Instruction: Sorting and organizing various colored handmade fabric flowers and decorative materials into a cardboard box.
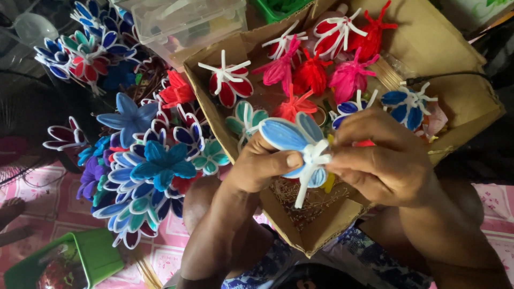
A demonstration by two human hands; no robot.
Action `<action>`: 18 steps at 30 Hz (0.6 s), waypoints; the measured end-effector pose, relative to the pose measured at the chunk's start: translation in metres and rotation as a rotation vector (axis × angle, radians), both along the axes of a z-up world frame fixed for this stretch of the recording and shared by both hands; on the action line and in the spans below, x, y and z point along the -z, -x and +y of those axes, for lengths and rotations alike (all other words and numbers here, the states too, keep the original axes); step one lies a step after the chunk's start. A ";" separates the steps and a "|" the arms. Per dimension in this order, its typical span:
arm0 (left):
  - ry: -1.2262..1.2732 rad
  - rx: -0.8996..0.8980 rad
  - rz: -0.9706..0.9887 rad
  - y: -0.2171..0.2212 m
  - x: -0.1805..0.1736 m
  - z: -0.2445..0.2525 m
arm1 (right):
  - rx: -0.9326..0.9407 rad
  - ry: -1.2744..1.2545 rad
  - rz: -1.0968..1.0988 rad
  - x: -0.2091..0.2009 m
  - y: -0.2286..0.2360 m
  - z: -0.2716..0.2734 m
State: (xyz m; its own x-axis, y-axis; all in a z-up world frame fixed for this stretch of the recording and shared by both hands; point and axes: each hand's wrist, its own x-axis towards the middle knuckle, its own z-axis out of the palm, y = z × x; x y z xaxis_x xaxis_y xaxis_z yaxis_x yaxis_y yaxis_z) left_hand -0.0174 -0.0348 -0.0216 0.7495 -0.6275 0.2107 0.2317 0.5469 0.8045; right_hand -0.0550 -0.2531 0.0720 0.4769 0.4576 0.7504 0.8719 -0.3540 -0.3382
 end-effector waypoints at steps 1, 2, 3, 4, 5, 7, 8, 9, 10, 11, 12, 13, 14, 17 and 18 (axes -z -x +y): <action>-0.001 0.002 0.000 -0.001 -0.001 0.000 | 0.002 -0.001 0.000 -0.005 0.001 -0.001; 0.010 0.011 -0.018 -0.001 -0.002 0.001 | 0.013 0.036 0.045 -0.010 0.003 -0.002; 0.021 0.021 -0.037 -0.001 -0.002 0.001 | 0.024 0.072 0.091 -0.015 0.005 -0.003; 0.020 0.023 -0.038 -0.002 -0.007 0.001 | 0.026 0.071 0.090 -0.017 0.005 -0.006; 0.001 0.032 -0.095 -0.002 -0.012 0.001 | 0.019 0.101 0.103 -0.020 0.005 -0.009; -0.018 0.043 -0.147 0.000 -0.020 0.000 | 0.013 0.131 0.123 -0.025 0.009 -0.014; -0.056 0.050 -0.150 0.002 -0.023 0.000 | 0.049 0.173 0.148 -0.028 0.012 -0.017; -0.094 0.057 -0.154 0.004 -0.025 -0.001 | 0.084 0.214 0.172 -0.031 0.015 -0.020; -0.089 0.063 -0.150 0.006 -0.024 -0.001 | 0.090 0.218 0.177 -0.032 0.016 -0.023; -0.181 0.085 -0.218 0.008 -0.023 -0.001 | 0.067 0.212 0.270 -0.034 0.016 -0.025; -0.274 0.107 -0.286 0.010 -0.022 -0.001 | 0.044 0.205 0.365 -0.035 0.017 -0.028; -0.269 0.114 -0.282 0.010 -0.030 -0.005 | 0.051 0.207 0.371 -0.031 0.014 -0.030; -0.269 0.088 -0.477 0.009 -0.039 -0.006 | 0.009 0.226 0.472 -0.026 0.009 -0.031; -0.282 0.048 -0.641 0.008 -0.040 -0.004 | 0.010 0.244 0.595 -0.013 0.002 -0.029; -0.292 0.035 -0.608 0.009 -0.036 -0.003 | 0.055 0.247 0.619 -0.010 0.001 -0.029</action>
